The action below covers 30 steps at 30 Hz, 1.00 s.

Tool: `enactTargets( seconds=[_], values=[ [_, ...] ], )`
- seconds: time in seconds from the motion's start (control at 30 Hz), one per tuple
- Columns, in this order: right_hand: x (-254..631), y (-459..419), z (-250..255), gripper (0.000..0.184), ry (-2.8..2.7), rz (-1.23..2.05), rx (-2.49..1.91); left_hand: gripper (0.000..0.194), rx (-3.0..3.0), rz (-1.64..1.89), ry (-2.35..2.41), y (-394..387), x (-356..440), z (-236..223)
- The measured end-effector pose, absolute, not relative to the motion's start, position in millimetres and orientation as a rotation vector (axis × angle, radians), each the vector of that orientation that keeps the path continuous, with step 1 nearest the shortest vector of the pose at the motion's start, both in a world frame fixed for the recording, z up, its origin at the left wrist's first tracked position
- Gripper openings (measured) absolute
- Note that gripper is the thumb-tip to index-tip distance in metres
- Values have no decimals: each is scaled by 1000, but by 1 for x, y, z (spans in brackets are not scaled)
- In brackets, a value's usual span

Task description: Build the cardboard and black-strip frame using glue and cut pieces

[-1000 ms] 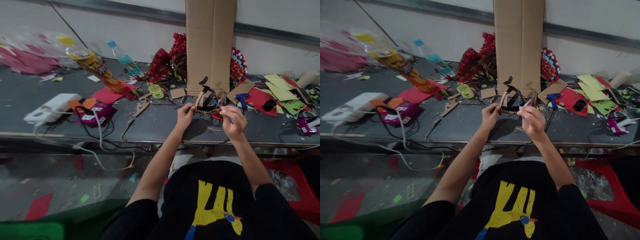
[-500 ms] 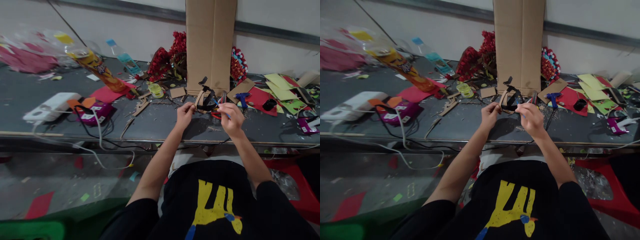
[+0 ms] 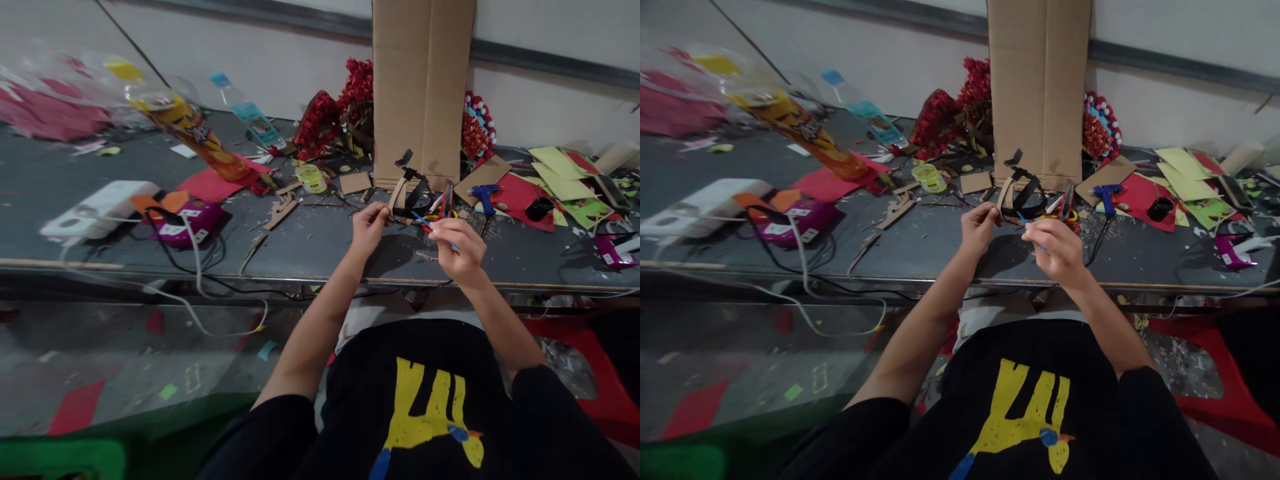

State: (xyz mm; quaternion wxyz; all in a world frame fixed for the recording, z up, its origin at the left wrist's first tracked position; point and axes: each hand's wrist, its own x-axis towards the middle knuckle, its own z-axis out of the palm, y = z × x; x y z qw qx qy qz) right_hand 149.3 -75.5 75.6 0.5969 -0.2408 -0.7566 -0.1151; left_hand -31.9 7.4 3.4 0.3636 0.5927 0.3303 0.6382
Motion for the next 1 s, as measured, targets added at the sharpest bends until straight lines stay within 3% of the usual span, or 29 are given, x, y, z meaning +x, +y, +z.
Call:
enactTargets(
  seconds=[0.2, 0.4, 0.6, 0.83, 1.0],
  values=[
    [150, -74, 80, 21, -1622, -388, -633, 44, 1487, 1643, 854, 7, -31, 4],
    [148, -82, 77, 20, -1675, -255, -597, 46, 1475, 1648, 841, 6, -31, 7],
    [160, -59, 90, 9, -1527, -508, -715, 45, 1540, 1623, 860, 8, -32, 4],
    [158, -64, 84, 13, -1598, -354, -650, 44, 1537, 1635, 850, 10, -32, 1],
    [163, -56, 87, 15, -1544, -415, -640, 43, 1554, 1632, 851, 11, -33, -2]
  ],
)
